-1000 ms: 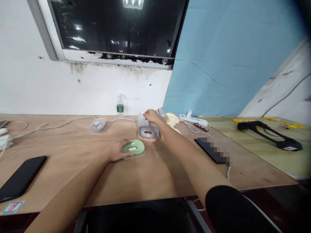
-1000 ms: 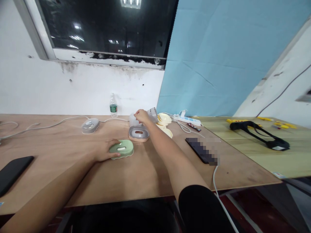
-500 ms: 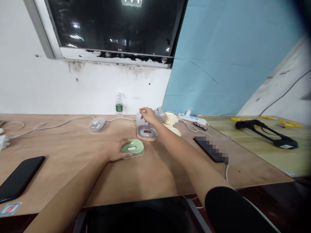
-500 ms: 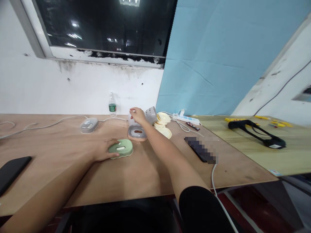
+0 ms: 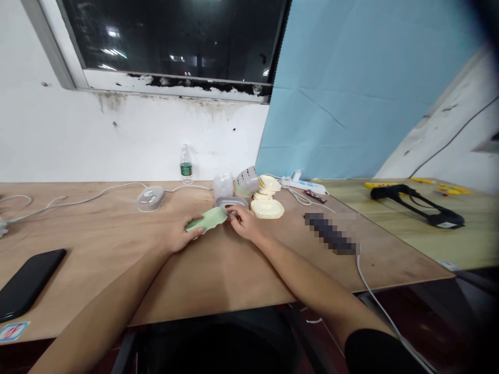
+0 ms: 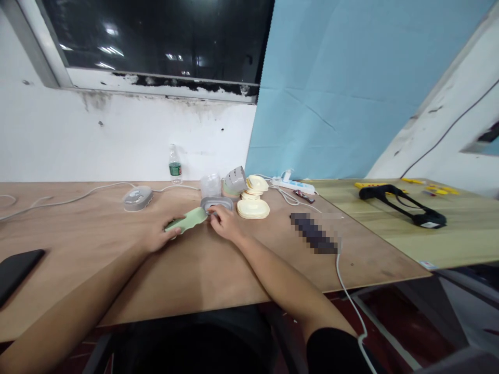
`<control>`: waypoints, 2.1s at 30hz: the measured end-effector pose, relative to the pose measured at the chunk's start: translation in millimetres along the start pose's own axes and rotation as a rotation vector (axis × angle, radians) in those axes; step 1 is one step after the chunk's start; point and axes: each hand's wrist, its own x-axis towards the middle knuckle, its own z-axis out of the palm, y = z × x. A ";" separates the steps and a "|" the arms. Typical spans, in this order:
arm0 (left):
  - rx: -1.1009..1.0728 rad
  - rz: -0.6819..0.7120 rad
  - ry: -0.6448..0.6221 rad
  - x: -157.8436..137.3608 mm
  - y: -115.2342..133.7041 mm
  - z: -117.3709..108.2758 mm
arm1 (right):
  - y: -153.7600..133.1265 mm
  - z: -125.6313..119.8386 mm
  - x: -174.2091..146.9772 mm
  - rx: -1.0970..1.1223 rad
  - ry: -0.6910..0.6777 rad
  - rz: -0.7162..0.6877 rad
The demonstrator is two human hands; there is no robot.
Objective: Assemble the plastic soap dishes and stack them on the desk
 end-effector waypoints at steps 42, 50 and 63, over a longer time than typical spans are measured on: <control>0.382 0.162 -0.024 1.6 -18.7 -8.1 | 158.6 -97.7 -28.0 -0.343 0.215 0.925; 0.317 0.176 -0.026 2.4 -16.5 -6.9 | 92.9 -76.2 -1.5 -0.307 0.390 0.578; 0.112 0.272 0.039 -0.7 -14.0 -7.9 | -10.4 -1.8 5.6 -0.124 -0.127 0.039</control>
